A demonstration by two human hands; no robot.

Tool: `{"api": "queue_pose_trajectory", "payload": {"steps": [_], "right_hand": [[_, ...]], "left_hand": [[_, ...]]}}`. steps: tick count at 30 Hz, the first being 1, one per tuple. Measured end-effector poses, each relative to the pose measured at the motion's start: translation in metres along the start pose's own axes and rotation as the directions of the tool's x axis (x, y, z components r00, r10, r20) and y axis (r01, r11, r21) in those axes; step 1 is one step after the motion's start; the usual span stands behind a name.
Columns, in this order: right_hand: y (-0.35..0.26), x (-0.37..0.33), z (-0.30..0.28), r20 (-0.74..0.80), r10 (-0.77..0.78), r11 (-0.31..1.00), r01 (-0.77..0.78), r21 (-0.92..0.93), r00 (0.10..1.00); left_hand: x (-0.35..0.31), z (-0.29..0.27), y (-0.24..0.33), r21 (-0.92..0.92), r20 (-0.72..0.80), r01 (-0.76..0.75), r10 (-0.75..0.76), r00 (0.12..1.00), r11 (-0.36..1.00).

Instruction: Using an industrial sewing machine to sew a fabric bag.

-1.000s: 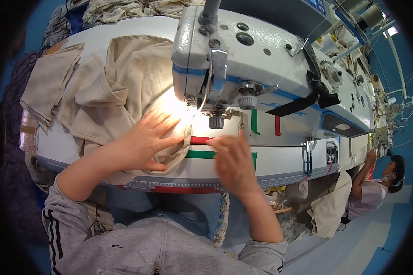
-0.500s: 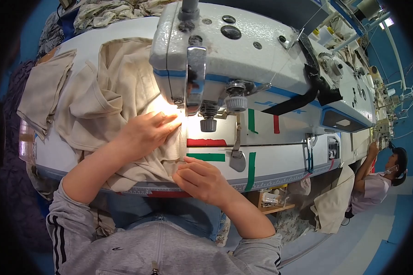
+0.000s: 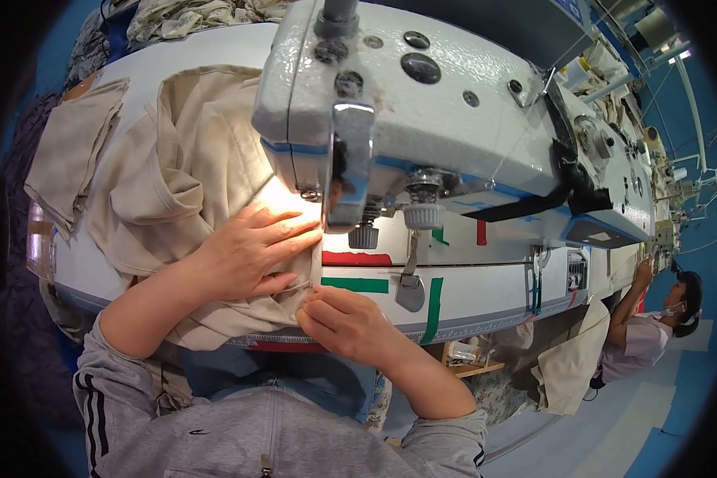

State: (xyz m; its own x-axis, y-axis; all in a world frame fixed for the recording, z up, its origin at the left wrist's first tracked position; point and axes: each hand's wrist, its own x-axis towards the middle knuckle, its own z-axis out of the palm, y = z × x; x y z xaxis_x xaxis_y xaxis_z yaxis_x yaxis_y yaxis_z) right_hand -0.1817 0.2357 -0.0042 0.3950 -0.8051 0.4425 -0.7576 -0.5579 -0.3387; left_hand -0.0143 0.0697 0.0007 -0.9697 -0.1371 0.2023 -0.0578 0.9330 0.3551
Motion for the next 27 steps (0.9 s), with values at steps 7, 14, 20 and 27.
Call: {"api": "queue_pose_trajectory", "payload": {"steps": [7,14,20,27], "right_hand": [[0.004,0.001,-0.001,0.010,0.014,1.000,-0.014,0.027,1.000],[0.017,0.008,-0.001,0.006,-0.010,1.000,0.010,0.003,1.000],[0.017,0.009,0.002,0.026,0.014,1.000,-0.014,0.013,1.000],[0.030,0.016,0.001,0.049,0.011,0.999,-0.009,-0.037,0.999]], "left_hand": [[0.003,0.002,-0.005,-0.014,-0.006,0.004,-0.004,1.000,1.000],[0.009,-0.001,-0.015,-0.052,-0.018,-0.061,0.060,0.998,0.997],[0.000,-0.001,-0.014,-0.092,-0.042,-0.098,0.095,0.995,0.991],[0.007,-0.007,-0.025,-0.140,-0.034,-0.087,0.083,0.996,0.986]]}}
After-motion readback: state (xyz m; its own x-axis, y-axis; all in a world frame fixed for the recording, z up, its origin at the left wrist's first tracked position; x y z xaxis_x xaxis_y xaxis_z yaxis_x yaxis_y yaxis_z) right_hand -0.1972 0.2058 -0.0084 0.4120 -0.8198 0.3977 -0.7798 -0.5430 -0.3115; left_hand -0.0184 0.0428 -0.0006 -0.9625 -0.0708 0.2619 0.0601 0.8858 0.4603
